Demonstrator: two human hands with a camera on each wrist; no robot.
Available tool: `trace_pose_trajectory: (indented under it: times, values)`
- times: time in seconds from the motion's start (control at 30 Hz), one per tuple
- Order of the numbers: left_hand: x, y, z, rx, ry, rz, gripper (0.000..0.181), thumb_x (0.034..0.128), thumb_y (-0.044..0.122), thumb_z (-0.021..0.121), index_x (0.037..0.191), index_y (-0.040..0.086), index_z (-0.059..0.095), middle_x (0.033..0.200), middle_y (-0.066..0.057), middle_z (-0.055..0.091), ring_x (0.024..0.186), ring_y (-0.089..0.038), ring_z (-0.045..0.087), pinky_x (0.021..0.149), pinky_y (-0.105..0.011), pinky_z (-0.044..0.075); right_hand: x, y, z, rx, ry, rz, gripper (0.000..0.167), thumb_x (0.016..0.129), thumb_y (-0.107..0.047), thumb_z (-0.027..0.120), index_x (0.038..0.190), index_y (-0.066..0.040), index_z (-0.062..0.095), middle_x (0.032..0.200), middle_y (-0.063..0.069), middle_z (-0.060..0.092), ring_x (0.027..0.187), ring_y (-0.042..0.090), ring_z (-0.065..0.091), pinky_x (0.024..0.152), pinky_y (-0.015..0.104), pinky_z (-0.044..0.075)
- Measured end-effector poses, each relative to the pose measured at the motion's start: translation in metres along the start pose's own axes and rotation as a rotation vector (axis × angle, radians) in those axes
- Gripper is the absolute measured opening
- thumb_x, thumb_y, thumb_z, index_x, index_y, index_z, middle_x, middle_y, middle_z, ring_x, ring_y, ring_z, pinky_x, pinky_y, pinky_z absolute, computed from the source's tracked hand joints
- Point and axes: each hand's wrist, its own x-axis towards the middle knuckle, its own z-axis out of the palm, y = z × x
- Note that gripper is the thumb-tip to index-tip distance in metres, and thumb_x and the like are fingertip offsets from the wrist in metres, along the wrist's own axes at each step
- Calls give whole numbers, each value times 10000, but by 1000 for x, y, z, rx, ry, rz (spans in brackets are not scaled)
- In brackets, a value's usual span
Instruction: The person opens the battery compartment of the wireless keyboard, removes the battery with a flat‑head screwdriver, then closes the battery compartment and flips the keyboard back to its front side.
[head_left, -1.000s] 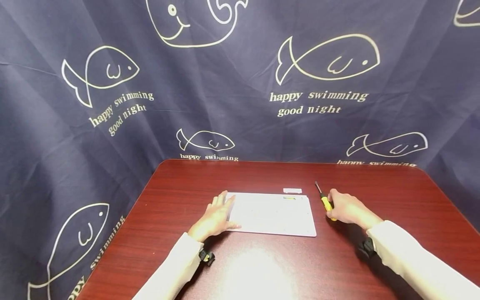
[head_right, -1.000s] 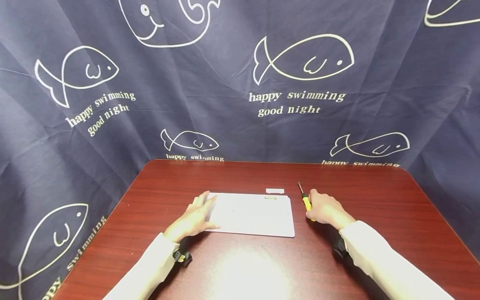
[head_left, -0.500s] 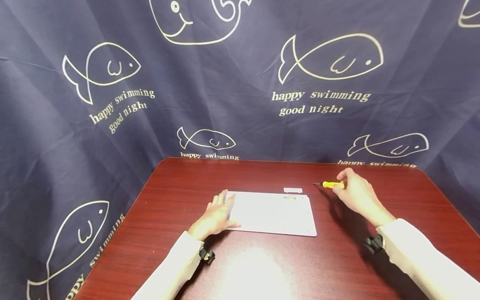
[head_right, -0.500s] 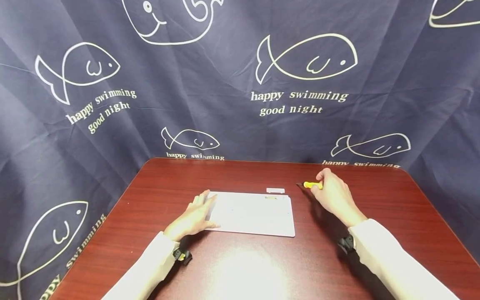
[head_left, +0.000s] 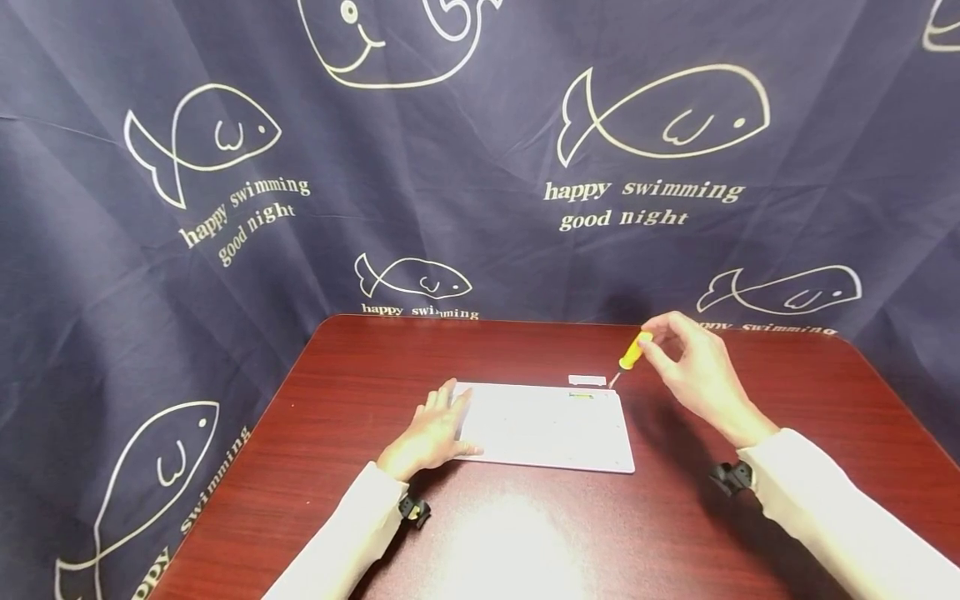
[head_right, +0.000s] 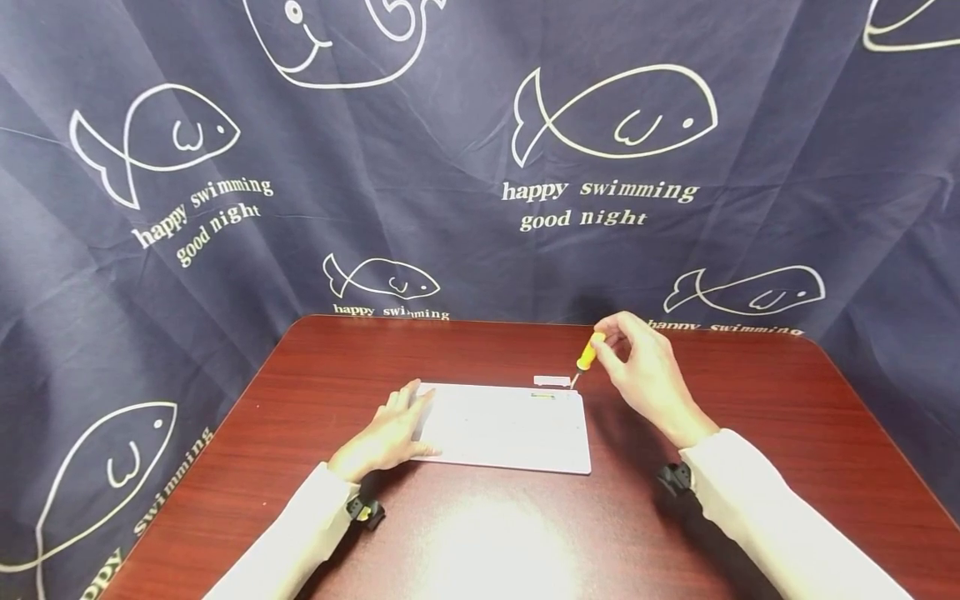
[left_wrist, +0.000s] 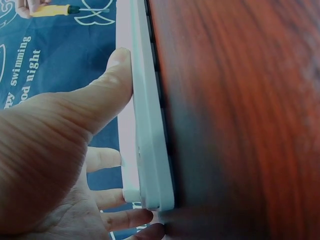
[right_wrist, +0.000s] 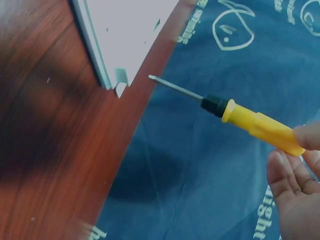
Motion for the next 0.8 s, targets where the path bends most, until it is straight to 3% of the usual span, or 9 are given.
trace_pose_trajectory:
  times: [0.2,0.6,0.8]
  values:
    - [0,0,1,-4,0,2,918,734,467,771,1444,59,355,1463,-250,226,1258,-410,317,909,-561,337,-2,-9,11,32,-47,-35,197,797,-21,736,947,-104,638,781,-66,618,685,76,544,638,189,421]
    - [0,1,1,8,0,8,915,739,472,765,1442,54,354,1463,-249,224,1254,-409,320,906,-555,342,-1,-7,21,11,-81,-22,204,786,-25,747,930,-100,625,784,-61,611,693,99,554,639,271,442]
    - [0,0,0,2,12,7,914,733,465,772,1439,53,361,1461,-257,229,1249,-414,325,894,-557,349,1,-5,21,-14,-73,59,158,801,-54,741,911,-106,639,796,-22,643,663,142,563,606,222,407]
